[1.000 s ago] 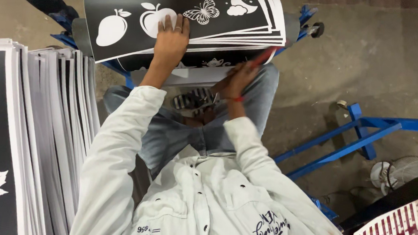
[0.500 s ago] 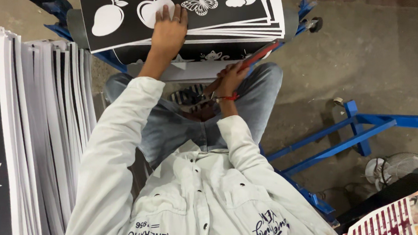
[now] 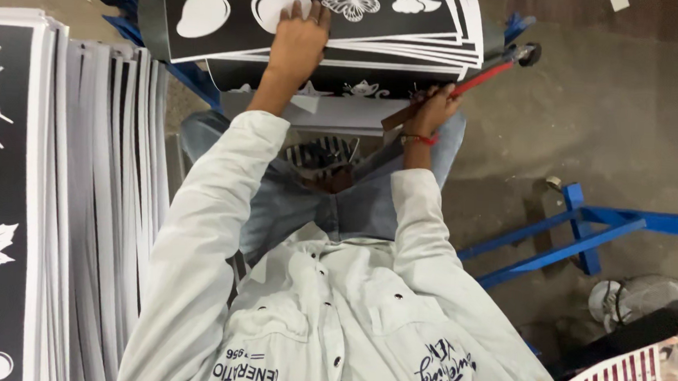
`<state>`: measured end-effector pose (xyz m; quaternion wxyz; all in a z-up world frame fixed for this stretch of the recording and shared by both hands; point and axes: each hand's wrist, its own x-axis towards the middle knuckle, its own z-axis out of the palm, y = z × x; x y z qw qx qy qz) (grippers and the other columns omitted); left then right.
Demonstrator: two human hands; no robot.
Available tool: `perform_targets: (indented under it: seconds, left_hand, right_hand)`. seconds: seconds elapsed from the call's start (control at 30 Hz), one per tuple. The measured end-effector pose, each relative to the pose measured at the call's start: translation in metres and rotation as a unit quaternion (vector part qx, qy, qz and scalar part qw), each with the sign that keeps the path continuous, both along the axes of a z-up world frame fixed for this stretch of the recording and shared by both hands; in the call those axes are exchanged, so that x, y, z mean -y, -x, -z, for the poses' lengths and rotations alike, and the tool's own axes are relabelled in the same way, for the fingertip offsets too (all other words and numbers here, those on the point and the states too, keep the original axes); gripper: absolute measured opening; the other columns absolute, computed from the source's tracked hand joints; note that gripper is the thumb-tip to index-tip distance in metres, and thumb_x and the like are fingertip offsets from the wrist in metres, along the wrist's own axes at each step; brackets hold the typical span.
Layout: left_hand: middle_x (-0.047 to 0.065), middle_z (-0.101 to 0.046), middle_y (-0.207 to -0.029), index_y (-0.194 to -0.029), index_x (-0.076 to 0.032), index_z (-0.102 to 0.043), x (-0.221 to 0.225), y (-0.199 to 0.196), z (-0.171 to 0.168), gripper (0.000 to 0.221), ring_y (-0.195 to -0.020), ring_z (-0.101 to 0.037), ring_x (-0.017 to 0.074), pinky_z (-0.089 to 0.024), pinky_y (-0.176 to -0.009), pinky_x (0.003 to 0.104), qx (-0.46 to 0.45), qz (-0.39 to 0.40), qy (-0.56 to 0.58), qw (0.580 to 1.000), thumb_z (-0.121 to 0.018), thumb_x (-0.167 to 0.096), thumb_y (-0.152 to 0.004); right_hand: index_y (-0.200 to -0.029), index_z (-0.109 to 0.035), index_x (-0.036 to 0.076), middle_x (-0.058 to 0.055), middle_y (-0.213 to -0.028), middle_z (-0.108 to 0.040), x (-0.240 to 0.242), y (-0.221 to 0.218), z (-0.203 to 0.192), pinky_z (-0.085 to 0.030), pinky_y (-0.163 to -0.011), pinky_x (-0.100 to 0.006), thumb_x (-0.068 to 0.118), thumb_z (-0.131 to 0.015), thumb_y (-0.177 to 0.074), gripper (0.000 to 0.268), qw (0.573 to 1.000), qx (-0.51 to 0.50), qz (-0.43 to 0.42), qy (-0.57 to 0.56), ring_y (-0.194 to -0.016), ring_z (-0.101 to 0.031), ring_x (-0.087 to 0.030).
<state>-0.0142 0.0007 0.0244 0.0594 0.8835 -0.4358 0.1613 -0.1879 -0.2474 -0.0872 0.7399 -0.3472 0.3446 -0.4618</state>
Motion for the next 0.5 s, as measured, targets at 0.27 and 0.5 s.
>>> perform_targets:
  seconds: [0.27,0.5]
  left_hand:
    - [0.017,-0.062,-0.138,-0.136,-0.001,-0.060,0.001,-0.008,0.010,0.064,-0.124,-0.060,0.0436,-0.048,-0.099,0.055,0.028,-0.007,-0.001,1.000,-0.080,-0.015,-0.076]
    - [0.020,-0.064,-0.132,-0.132,0.004,-0.061,0.000,-0.011,-0.001,0.070,-0.117,-0.062,0.0450,-0.050,-0.091,0.052,-0.005,0.024,-0.016,1.000,-0.082,-0.016,-0.069]
  right_hand:
    - [-0.105,-0.042,0.015,-0.003,-0.062,-0.051,-0.039,-0.013,-0.002,-0.041,-0.036,-0.031,0.030,-0.046,-0.105,0.015,0.994,-0.108,-0.023,-0.011,-0.040,-0.047,-0.015]
    - [-0.105,-0.045,0.015,-0.001,-0.062,-0.047,-0.138,-0.019,-0.009,-0.038,-0.035,-0.030,0.029,-0.051,-0.107,0.015,0.976,-0.088,-0.199,0.002,-0.042,-0.045,-0.013]
